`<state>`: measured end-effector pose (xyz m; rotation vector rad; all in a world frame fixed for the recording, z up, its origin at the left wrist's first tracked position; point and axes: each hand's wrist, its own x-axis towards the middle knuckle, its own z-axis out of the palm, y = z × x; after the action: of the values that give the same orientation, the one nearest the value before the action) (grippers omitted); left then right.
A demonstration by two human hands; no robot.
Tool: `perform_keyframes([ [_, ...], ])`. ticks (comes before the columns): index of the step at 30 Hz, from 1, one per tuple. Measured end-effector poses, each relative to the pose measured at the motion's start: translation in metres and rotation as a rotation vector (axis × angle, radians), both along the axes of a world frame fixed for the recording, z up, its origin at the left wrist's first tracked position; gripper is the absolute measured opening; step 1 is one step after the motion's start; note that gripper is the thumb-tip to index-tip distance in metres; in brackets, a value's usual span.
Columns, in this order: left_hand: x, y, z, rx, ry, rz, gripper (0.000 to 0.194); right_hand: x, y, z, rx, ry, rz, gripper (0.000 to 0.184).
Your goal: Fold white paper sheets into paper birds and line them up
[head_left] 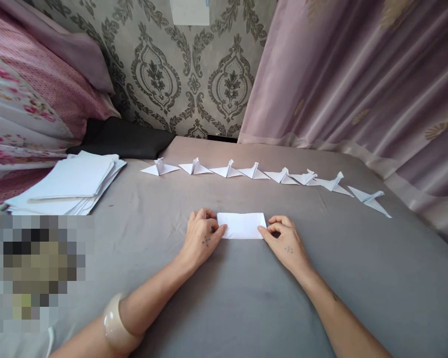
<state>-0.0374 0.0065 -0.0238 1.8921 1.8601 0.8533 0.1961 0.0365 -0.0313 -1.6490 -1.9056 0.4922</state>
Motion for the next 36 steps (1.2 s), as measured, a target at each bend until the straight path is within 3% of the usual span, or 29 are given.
perform_keyframes([
  [5,0.000,0.000,0.003,-0.042,-0.006,-0.006,0.028,0.001,0.001,-0.001,-0.008,0.013,0.004,0.030],
  [20,-0.002,0.000,-0.006,0.089,0.121,-0.044,0.043,-0.002,0.000,0.000,0.015,-0.008,-0.012,0.034],
  [30,0.000,-0.001,-0.005,0.122,0.249,-0.067,0.042,0.000,-0.001,-0.005,0.071,-0.067,0.012,0.034],
  [33,0.001,-0.001,-0.003,0.122,0.369,-0.072,0.034,0.000,-0.002,-0.004,0.109,-0.101,0.026,0.027],
  [36,0.002,-0.001,0.001,0.159,0.483,-0.100,0.015,-0.003,-0.005,-0.001,0.207,-0.180,0.147,0.011],
])
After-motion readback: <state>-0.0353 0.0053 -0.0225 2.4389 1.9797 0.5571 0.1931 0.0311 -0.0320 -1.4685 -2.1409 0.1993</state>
